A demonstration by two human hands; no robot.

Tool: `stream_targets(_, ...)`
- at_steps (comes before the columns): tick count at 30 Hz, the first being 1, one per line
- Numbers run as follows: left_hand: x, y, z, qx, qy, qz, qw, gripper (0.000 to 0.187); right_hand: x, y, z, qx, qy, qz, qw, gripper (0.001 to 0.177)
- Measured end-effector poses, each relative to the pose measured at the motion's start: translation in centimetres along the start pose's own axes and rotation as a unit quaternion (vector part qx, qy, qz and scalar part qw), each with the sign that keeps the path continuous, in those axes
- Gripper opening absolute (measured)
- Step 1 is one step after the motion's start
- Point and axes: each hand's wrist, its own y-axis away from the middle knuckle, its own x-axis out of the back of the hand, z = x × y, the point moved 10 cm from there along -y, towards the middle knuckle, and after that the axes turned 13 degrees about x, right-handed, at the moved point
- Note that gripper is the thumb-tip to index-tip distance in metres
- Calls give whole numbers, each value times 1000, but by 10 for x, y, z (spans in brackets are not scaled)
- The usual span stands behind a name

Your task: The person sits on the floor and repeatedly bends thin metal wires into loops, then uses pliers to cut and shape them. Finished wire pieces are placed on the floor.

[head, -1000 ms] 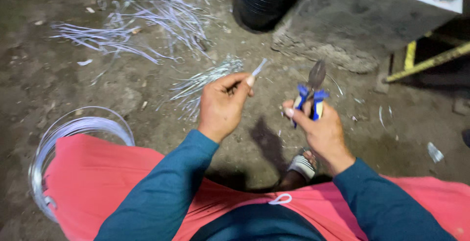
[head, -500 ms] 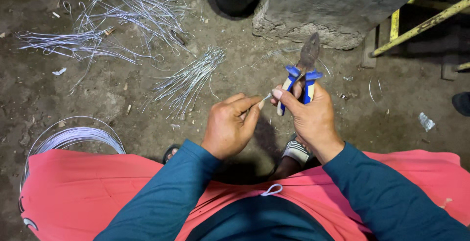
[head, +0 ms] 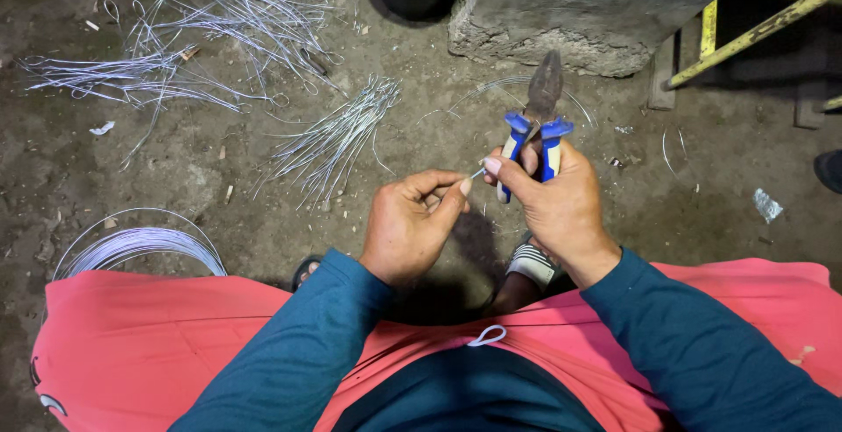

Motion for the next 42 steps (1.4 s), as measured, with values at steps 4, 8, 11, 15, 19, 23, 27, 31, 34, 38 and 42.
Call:
stream_targets(4, 6, 3, 0, 1, -61, 31, 998, 21, -3, 1, -7, 23, 44, -22, 999, 25)
stream_targets(8, 18, -1, 2, 15, -11, 68, 998, 22, 4, 3, -9, 27, 155, -29, 987, 15)
stream_targets(11, 33, -3, 7, 9, 8, 104, 994, 22, 6, 10, -27, 93, 283, -72, 952, 18)
stream_targets(15, 49, -3, 20, -19, -5, 134, 991, 22, -9, 22, -29, 119, 393, -155, 898, 24)
stream_targets(19, 51, -2, 25, -22, -14, 142, 990, 22, -20, 28, -21, 101, 417, -202, 881, 26)
stream_targets(23, 45, -1, 25, -20, -24, 129, 991, 22, -28, 26, -27, 119, 412, -220, 876, 24)
stream_targets(27, 42, -1, 24, -26, -41, 120, 992, 22, -33, 25, -29, 120, 411, -235, 872, 24)
stream_targets(31, 43, -3, 21, -16, -37, 118, 992, 22, -39, 25, -44, 191, 400, -232, 866, 21)
stream_targets(34, 43, -5, 20, -17, -36, 119, 992, 22, -39, 25, -46, 208, 417, -228, 855, 21)
stream_targets(38, 42, -9, 12, -3, -32, 109, 993, 24, -40, 27, -50, 244, 410, -225, 850, 20)
stream_targets(42, 39, -17, 9, -22, 14, 35, 999, 24, -23, 21, -19, 103, 405, -244, 875, 21)
